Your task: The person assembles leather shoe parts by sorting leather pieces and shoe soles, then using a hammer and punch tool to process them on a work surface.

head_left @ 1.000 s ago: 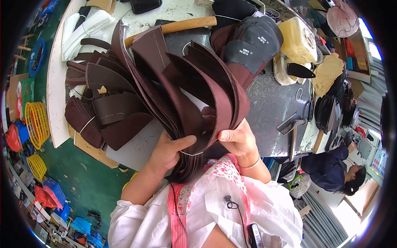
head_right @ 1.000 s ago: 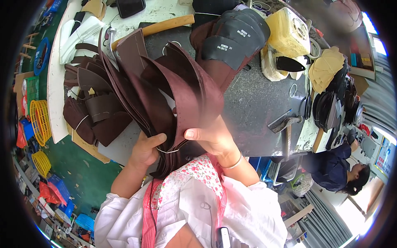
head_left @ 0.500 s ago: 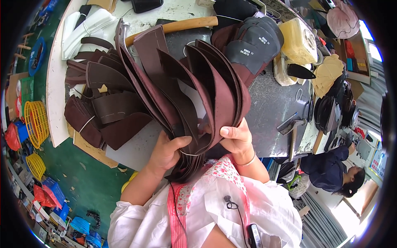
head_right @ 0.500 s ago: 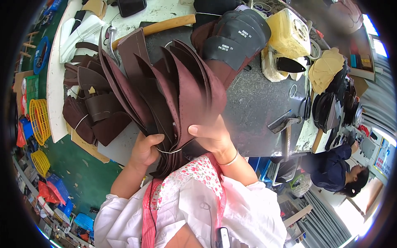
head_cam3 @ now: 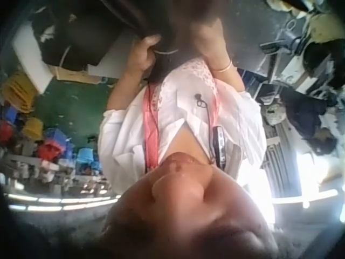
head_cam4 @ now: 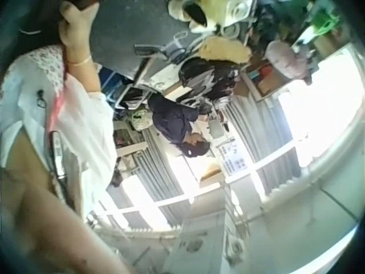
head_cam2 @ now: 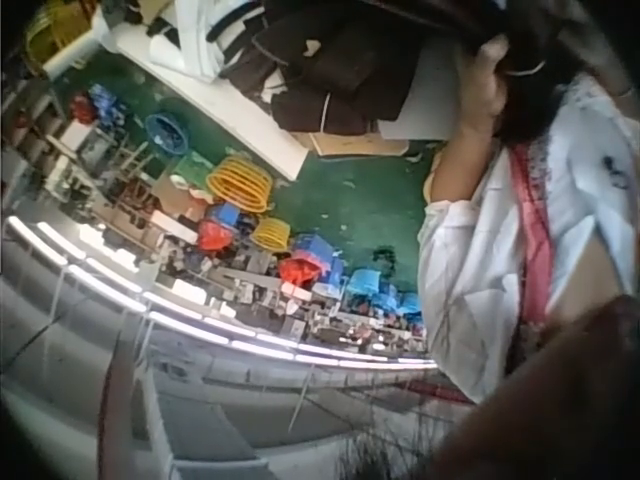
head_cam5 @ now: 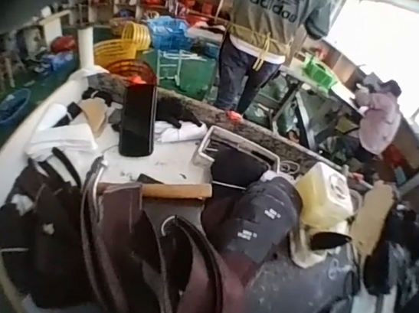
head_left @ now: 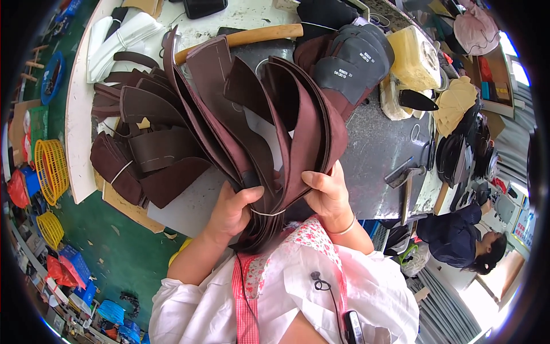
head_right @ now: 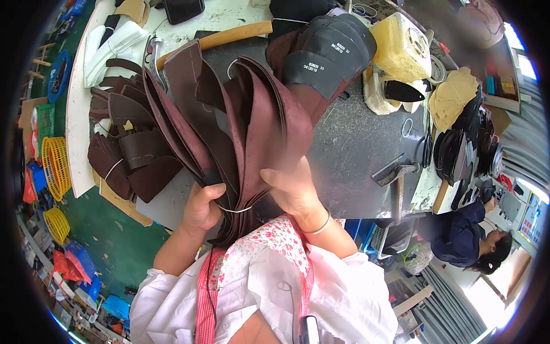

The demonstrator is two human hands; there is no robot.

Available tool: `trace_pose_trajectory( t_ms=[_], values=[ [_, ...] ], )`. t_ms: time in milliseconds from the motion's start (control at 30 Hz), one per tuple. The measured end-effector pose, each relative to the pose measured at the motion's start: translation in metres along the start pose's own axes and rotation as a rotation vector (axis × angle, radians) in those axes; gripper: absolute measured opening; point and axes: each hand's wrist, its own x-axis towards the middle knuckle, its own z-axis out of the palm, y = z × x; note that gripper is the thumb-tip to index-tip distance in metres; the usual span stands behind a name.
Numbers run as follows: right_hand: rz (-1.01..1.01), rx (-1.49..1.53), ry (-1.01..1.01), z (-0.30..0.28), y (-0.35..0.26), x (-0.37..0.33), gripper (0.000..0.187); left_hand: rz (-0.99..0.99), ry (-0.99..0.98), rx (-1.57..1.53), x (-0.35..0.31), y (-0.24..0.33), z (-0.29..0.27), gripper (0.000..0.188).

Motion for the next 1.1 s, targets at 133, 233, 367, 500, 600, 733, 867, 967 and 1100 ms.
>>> trace_pose_trajectory(
  t_ms=[133,233,367,500,600,733,867,967,1100],
  values=[
    [0.005,0.104,-0.116,-0.012,0.0,0.001,0.043,-0.01,-0.019,0.012,0.0,-0.002,-0.005,0.045],
    [0.071,-0.078,-0.013,-0.01,-0.004,0.0,0.046,0.016,0.007,0.04,0.0,0.0,0.002,0.045],
    [-0.035,-0.222,0.085,-0.001,-0.001,0.0,0.048,0.077,0.031,-0.021,0.003,-0.005,0.008,0.046],
    [0.014,-0.234,0.108,-0.008,-0.002,0.003,0.048,0.04,0.108,0.111,0.005,0.001,0.021,0.048],
    [0.077,-0.125,0.087,-0.015,-0.003,0.003,0.049,0.096,0.135,0.203,0.006,-0.003,0.024,0.044],
    [0.164,-0.045,-0.018,-0.013,-0.007,0.004,0.049,0.183,0.132,0.424,0.01,0.001,0.024,0.035],
    [0.146,-0.047,-0.101,-0.006,-0.008,0.008,0.051,0.231,0.098,0.53,0.01,0.003,0.021,0.031],
    [0.126,-0.041,-0.071,-0.01,-0.005,0.009,0.052,0.292,0.175,0.605,0.005,-0.003,0.017,0.026],
    [0.136,0.067,-0.067,-0.017,-0.001,0.011,0.054,0.215,0.181,0.428,0.0,-0.006,0.017,0.028]
  ],
)
